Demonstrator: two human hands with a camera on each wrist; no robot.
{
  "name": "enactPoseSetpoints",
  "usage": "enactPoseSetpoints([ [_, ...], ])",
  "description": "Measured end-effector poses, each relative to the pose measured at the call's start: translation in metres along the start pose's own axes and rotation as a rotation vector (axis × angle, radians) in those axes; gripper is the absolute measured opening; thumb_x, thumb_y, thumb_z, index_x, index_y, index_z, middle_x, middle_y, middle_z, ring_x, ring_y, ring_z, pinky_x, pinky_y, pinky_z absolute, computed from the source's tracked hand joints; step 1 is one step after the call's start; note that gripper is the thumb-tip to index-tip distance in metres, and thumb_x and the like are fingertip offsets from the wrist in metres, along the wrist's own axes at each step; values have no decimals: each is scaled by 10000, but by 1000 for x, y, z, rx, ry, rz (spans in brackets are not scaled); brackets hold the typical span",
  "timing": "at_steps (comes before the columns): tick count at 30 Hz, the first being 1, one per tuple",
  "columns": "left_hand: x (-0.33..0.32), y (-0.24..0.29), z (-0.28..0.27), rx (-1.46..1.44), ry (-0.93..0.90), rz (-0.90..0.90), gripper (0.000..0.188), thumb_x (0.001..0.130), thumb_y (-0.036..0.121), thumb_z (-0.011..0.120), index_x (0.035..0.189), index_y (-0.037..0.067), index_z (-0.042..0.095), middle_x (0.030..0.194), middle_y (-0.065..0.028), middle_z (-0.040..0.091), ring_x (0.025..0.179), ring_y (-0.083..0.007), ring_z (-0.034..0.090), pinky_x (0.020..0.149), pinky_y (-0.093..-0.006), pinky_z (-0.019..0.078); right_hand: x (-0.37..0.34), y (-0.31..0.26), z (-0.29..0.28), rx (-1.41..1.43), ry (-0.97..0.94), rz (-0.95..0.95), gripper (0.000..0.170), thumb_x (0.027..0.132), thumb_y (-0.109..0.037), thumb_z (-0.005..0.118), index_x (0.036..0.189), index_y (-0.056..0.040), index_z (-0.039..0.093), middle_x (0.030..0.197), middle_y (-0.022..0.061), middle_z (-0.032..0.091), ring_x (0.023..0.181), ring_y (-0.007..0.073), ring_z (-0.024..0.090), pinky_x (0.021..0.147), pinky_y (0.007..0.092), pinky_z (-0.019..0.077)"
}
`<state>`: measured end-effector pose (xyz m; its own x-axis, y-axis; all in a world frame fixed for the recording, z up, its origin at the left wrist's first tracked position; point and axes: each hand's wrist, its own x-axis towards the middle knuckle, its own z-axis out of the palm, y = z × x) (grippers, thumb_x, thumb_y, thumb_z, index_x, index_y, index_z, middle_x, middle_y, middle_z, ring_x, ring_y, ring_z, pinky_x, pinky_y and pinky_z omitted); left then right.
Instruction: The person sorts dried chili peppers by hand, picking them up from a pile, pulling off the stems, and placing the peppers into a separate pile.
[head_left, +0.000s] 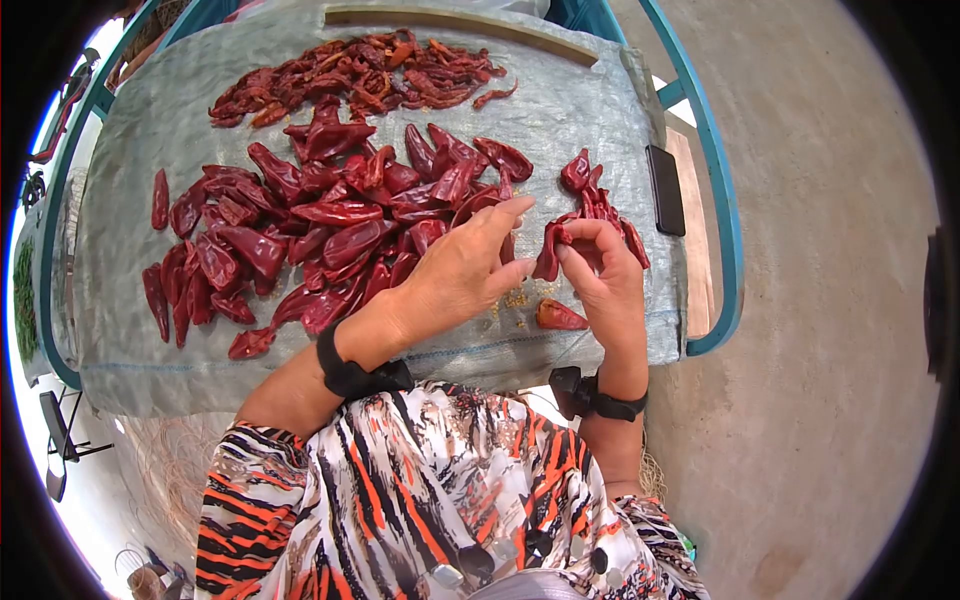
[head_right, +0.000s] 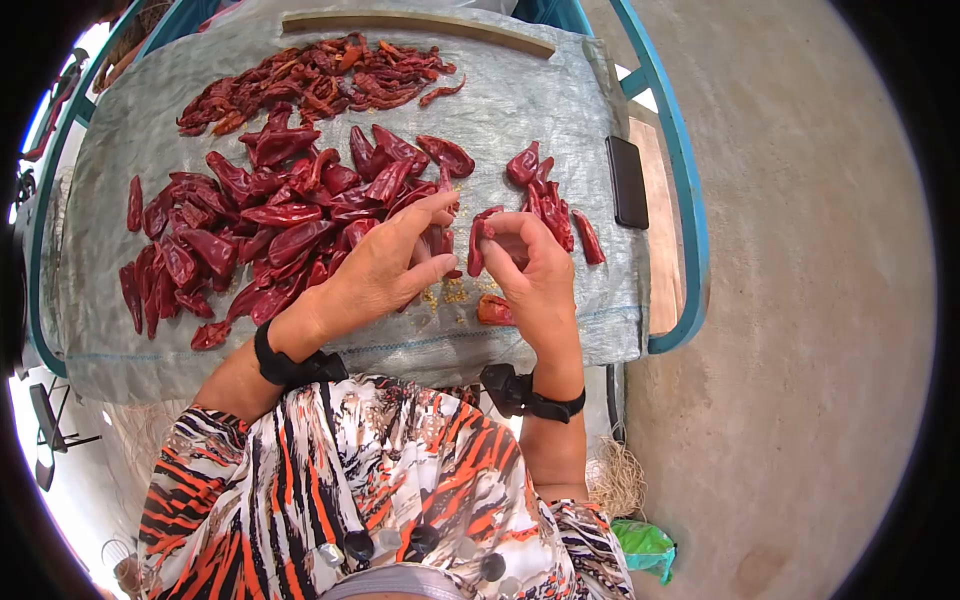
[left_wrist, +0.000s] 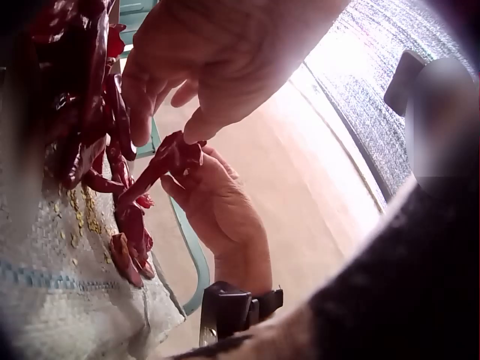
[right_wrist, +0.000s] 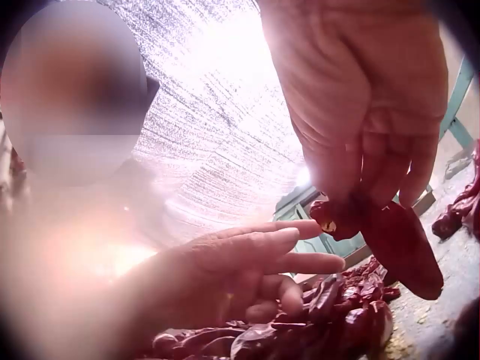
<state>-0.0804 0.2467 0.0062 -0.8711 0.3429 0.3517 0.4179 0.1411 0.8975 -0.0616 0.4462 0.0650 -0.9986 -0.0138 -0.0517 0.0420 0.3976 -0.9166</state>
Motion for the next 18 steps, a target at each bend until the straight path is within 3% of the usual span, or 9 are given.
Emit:
enactPoseSetpoints([
  [1, 0, 1, 2, -30, 25, 1, 514, 994, 79, 654, 1467, 21, 463, 1026, -84, 671, 775, -135, 622, 719, -312, 542, -1, -2, 1, 128, -25, 23, 168, 976, -51, 695, 1141, -29, 670, 1009, 0, 696, 880, 63, 645, 816, 235, 518],
  [4, 2, 12, -9, -346, -213, -273, 546, 994, 73, 663, 1482, 0, 431, 981, -71, 668, 741, -113, 613, 697, -283, 533, -1, 2, 5, 292, -103, 4, 159, 1011, -56, 665, 1166, -22, 656, 1051, -9, 702, 931, 56, 640, 828, 232, 516],
  [7, 5, 17, -19, -365, -263, -392, 514, 991, 73, 662, 1447, -24, 447, 928, -47, 652, 720, -87, 597, 681, -260, 522, -1, 0, 6, 348, -80, 10, 151, 1018, -62, 656, 1164, -23, 654, 1054, -9, 699, 924, 59, 639, 825, 230, 514],
  [11, 4, 11, -19, -262, -171, -418, 462, 985, 62, 649, 1399, -36, 467, 915, -35, 625, 729, -69, 596, 666, -247, 516, 2, -1, 0, 425, 12, 56, 141, 1020, -65, 650, 1153, -20, 649, 1057, -12, 697, 903, 67, 639, 809, 239, 517],
  [13, 3, 8, -15, -200, -46, -389, 450, 977, 51, 648, 1382, -35, 473, 910, -29, 614, 725, -65, 596, 661, -247, 514, 7, 3, 2, 257, 105, 46, 156, 992, -41, 651, 1147, -24, 653, 1039, 20, 704, 889, 67, 640, 779, 259, 525],
  [15, 2, 6, -17, -232, -43, -394, 498, 973, 49, 653, 1426, -24, 459, 920, -29, 611, 720, -66, 599, 659, -248, 515, 13, 12, 1, -39, 141, 42, 189, 968, -19, 651, 1157, -24, 657, 1024, 41, 710, 873, 81, 647, 765, 273, 531],
  [16, 2, 7, -18, -249, -49, -390, 511, 975, 51, 652, 1440, -21, 453, 921, -29, 612, 721, -67, 601, 660, -249, 516, 14, 19, 3, -250, 129, -55, 255, 931, -2, 653, 1185, -29, 662, 1020, 66, 714, 853, 115, 657, 748, 284, 532],
  [18, 2, 7, -20, -251, -63, -382, 536, 978, 50, 648, 1469, -10, 442, 923, -31, 614, 722, -72, 606, 664, -251, 520, 13, 23, 6, -293, 75, -99, 293, 923, -11, 666, 1216, -25, 660, 1043, 65, 721, 858, 141, 665, 764, 306, 547],
])
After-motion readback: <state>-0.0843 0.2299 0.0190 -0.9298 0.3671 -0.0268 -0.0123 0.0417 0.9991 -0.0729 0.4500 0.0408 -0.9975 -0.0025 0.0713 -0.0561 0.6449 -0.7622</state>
